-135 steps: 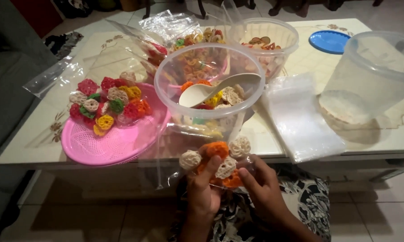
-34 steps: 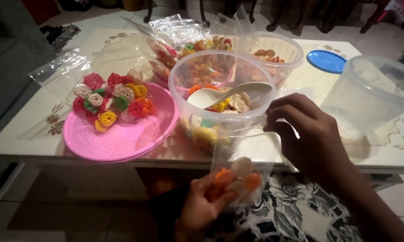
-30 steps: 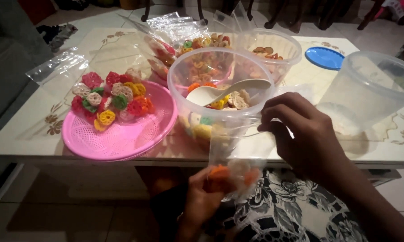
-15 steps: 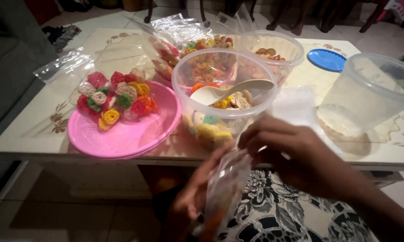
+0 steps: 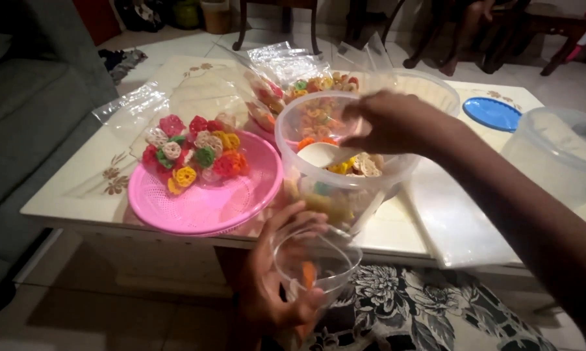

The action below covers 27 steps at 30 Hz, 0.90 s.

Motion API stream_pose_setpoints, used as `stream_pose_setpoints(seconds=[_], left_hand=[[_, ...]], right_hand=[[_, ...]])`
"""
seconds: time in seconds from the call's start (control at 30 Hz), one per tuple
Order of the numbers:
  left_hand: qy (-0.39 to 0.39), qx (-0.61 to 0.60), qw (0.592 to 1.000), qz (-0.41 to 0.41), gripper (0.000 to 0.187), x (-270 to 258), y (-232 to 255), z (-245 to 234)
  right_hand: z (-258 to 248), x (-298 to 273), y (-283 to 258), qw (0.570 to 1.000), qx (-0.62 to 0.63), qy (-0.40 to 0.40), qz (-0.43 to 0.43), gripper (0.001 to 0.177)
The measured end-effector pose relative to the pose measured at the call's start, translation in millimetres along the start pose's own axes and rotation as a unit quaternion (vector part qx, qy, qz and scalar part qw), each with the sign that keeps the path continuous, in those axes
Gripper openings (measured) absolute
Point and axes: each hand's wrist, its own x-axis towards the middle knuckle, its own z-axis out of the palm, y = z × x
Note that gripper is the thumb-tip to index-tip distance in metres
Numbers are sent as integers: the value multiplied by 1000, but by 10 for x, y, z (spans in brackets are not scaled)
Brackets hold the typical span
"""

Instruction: Packaging colorful snacks into small plastic bags from a larger container and plate.

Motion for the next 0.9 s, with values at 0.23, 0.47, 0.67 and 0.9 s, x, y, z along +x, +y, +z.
stream_pose_setpoints(seconds=[0.23, 0.47, 0.67, 0.9], left_hand=[[107, 46, 993, -25, 87, -147, -33, -166], [120, 106, 987, -12, 86, -191, -294, -180], [118, 58, 988, -85, 87, -341, -380, -84], [96, 62, 990, -85, 83, -354, -325, 34]], right_hand=[[151, 382, -66, 945, -134, -269, 131, 17], [-17, 696, -318, 927, -113, -320, 162, 43], [-159, 914, -331, 891, 61, -357, 273, 33], [63, 1112, -574, 912, -99, -303, 257, 29]])
